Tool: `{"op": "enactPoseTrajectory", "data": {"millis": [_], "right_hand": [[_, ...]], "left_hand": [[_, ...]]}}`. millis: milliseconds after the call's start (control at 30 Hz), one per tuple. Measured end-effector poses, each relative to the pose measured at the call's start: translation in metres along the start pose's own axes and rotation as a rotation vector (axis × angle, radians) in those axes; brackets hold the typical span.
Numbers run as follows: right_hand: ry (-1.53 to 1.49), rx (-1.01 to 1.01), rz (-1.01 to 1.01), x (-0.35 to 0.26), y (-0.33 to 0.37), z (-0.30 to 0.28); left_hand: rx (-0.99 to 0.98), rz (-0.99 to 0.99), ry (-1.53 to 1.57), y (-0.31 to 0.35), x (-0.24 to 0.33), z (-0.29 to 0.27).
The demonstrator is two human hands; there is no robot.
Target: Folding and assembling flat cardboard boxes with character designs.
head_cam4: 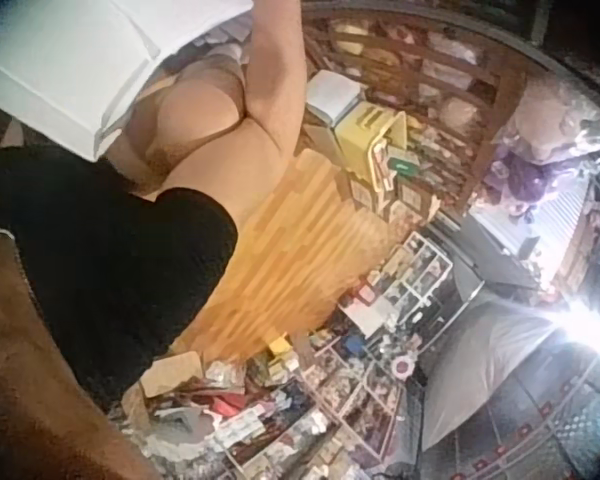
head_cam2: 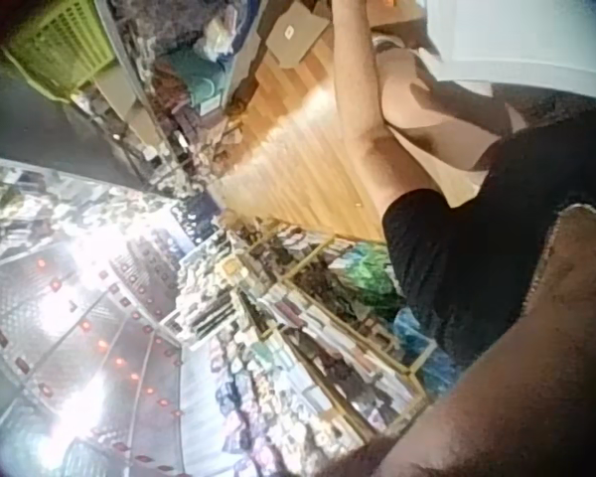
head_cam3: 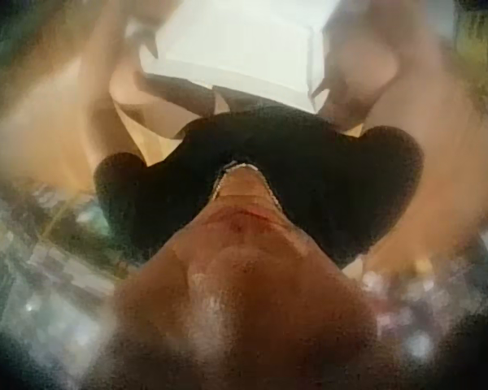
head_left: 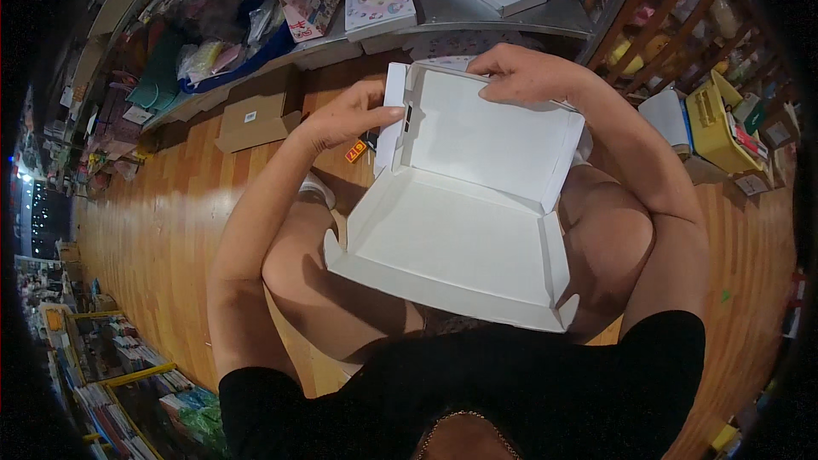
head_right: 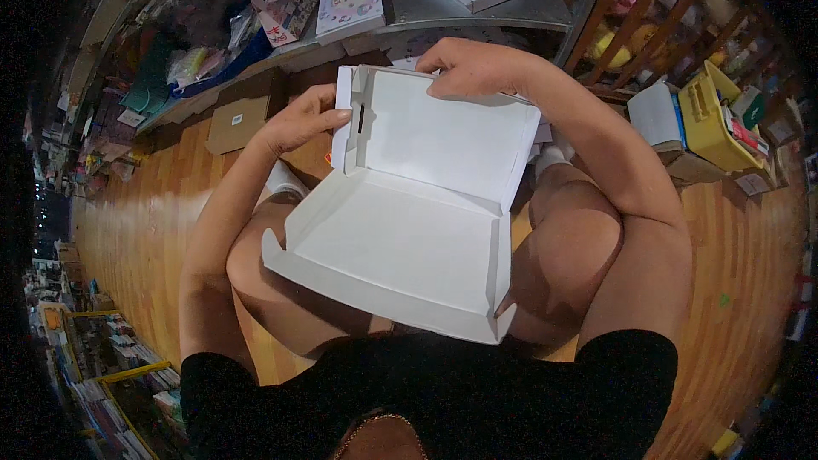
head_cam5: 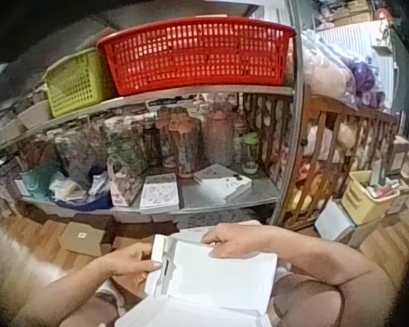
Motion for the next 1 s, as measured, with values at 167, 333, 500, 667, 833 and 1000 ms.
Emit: {"op": "enactPoseTrajectory", "data": {"millis": [167,333,500,667,833,1000], "right_hand": [[-0.009,0.018,0.039,0.005,-0.007,0.004],[0.049,0.075,0.050,0.009,-0.011,0.005],[-0.044,0.036,0.059,0.012,-0.013,0.005],[0.001,0.060,0.078,0.011,-0.017,0.008],[0.022,0.077,0.129,0.008,-0.015,0.011],[0.061,0.024,0.093,0.005,-0.011,0.011]], "left_hand": [[0.006,0.050,-0.110,-0.007,-0.001,0.015],[0.012,0.093,-0.258,-0.011,0.002,0.018],[0.116,0.043,-0.116,-0.006,0.009,0.012],[0.108,0.089,-0.119,-0.008,0.009,0.014],[0.106,0.155,-0.293,-0.012,0.008,0.014],[0.136,0.123,-0.371,-0.013,0.006,0.010]]}}
Point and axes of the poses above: each hand's wrist, its own y-axis away from the middle knuckle, its own z-axis out of the palm, x = y × z, the point moved 5 cm from there along -y, towards the middle knuckle, and after that the axes turned 14 degrees about z, right-handed, at the moved point
